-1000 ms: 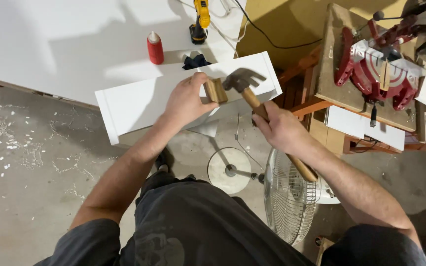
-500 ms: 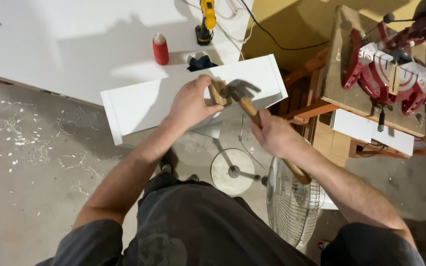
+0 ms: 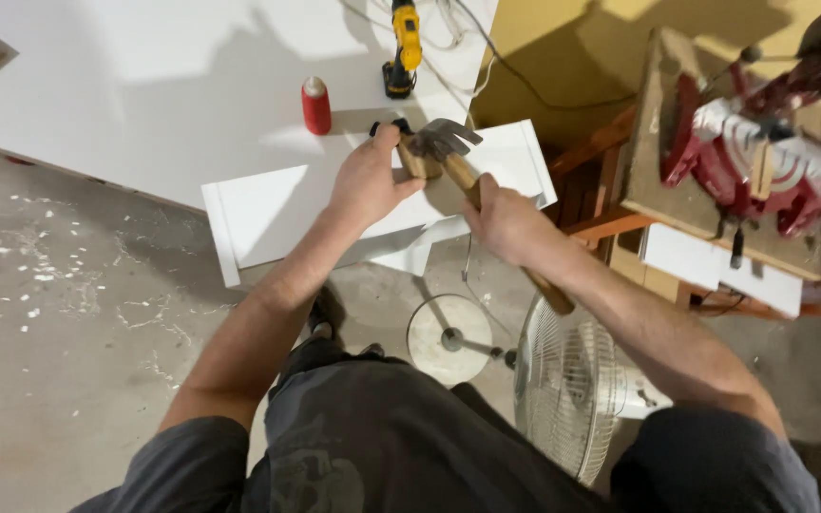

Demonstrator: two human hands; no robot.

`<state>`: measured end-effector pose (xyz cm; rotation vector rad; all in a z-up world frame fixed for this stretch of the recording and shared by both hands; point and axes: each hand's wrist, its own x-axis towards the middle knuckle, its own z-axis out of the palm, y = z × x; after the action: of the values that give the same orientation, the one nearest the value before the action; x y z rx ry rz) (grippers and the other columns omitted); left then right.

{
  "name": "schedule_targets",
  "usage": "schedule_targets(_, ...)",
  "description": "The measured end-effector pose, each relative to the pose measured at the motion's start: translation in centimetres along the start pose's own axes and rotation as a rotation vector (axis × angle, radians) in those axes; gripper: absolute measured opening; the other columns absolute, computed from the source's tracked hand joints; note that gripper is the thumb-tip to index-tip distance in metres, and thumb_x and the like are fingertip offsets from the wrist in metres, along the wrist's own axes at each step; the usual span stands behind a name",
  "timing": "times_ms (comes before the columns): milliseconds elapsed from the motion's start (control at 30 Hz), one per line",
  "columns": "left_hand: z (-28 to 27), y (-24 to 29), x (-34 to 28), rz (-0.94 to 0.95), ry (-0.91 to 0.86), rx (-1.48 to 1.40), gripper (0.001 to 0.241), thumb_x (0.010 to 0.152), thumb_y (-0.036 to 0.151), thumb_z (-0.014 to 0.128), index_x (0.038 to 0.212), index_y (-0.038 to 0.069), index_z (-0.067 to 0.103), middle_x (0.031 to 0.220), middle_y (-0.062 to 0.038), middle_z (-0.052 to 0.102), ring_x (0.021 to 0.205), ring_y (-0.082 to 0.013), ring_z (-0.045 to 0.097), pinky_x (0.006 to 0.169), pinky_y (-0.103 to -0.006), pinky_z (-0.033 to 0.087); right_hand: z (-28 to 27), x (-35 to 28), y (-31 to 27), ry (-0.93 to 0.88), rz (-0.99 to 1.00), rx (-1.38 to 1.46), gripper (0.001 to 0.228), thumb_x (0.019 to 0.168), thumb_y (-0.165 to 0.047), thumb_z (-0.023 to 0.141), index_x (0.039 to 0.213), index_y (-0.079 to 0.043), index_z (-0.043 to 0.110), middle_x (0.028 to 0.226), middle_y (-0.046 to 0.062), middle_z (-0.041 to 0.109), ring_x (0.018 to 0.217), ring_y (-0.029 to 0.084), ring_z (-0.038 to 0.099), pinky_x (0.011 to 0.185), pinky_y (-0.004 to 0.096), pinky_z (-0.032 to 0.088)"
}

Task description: Assembling a white wooden shelf unit using a bar clamp and a power drill to secure the panels.

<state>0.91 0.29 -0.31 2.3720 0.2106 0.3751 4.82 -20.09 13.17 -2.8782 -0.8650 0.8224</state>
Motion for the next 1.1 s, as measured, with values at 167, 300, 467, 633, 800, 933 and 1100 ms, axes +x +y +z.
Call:
schedule_targets(167,-0.1,0.1,0.9,-0.004,0.020,0.070,0.071,0.077,0.040,0.088,0.127,0.007,0.050,0.111,-0.026,0.070,0.108,-0.0437,0.069,0.094,-0.0502,0.054,-0.4,-0.2,-0.4,0.015,-0.053,-0.001,0.046,0.104,-0.042,0.045,0.122,0.000,0.052,0.108,0.032,0.068,0.105,0.050,0.069,0.085,0.057,0.059)
schedule_targets(300,-1.1,2.3,-1.8,0.022,0.010,-0.025,0.066,0.076,0.035,0.090,0.124,0.005,0.057,0.108,-0.023,0.071,0.107,-0.0397,0.071,0.095,-0.0445,0.054,0.5,-1.3,2.9,0.106,-0.046,0.083,0.046,0.105,-0.042,0.047,0.118,0.002,0.056,0.101,0.029,0.070,0.100,0.050,0.071,0.080,0.057,0.059)
schedule_targets(467,-0.3,2.6,-3.9,0.248,0.107,0.007,0.077,0.068,0.036,0.094,0.124,0.005,0.051,0.104,-0.026,0.073,0.107,-0.0434,0.070,0.098,-0.0477,0.052,0.8,-4.3,4.7,0.170,-0.073,0.222,0.032,0.103,-0.034,0.057,0.093,-0.005,0.055,0.058,0.014,0.065,0.062,0.034,0.073,0.060,0.044,0.058)
schedule_targets(633,-0.2,2.4,-3.5,0.192,0.046,0.031,0.075,0.068,0.034,0.093,0.123,0.005,0.051,0.104,-0.023,0.074,0.108,-0.0394,0.070,0.098,-0.0449,0.052,-0.3,-7.5,2.1,0.200,-0.040,0.134,0.038,0.104,-0.038,0.054,0.107,-0.001,0.056,0.071,0.027,0.067,0.076,0.046,0.073,0.063,0.053,0.059)
schedule_targets(800,1.0,2.2,-3.6,0.237,0.054,0.111,0.075,0.069,0.038,0.092,0.120,0.000,0.054,0.101,-0.024,0.075,0.108,-0.0384,0.071,0.097,-0.0424,0.053,2.0,-6.0,2.4,0.103,0.009,0.067,0.043,0.103,-0.043,0.049,0.116,-0.002,0.056,0.082,0.026,0.071,0.082,0.044,0.075,0.070,0.052,0.061)
schedule_targets(933,0.8,2.4,-4.0,0.170,0.054,0.036,0.075,0.065,0.039,0.094,0.119,0.005,0.056,0.103,-0.021,0.073,0.101,-0.0400,0.071,0.091,-0.0454,0.055,3.1,-4.9,4.0,0.000,-0.051,0.059,0.045,0.102,-0.047,0.050,0.111,-0.003,0.054,0.086,0.027,0.071,0.087,0.047,0.073,0.075,0.054,0.059)
schedule_targets(1100,-0.9,2.7,-4.1,0.192,0.116,-0.003,0.077,0.064,0.035,0.095,0.124,0.005,0.057,0.106,-0.021,0.073,0.102,-0.0408,0.071,0.092,-0.0469,0.056,2.8,-4.7,7.5,0.143,-0.107,0.475,0.021,0.101,-0.033,0.061,0.097,-0.013,0.058,0.045,0.000,0.061,0.042,0.020,0.067,0.054,0.032,0.056)
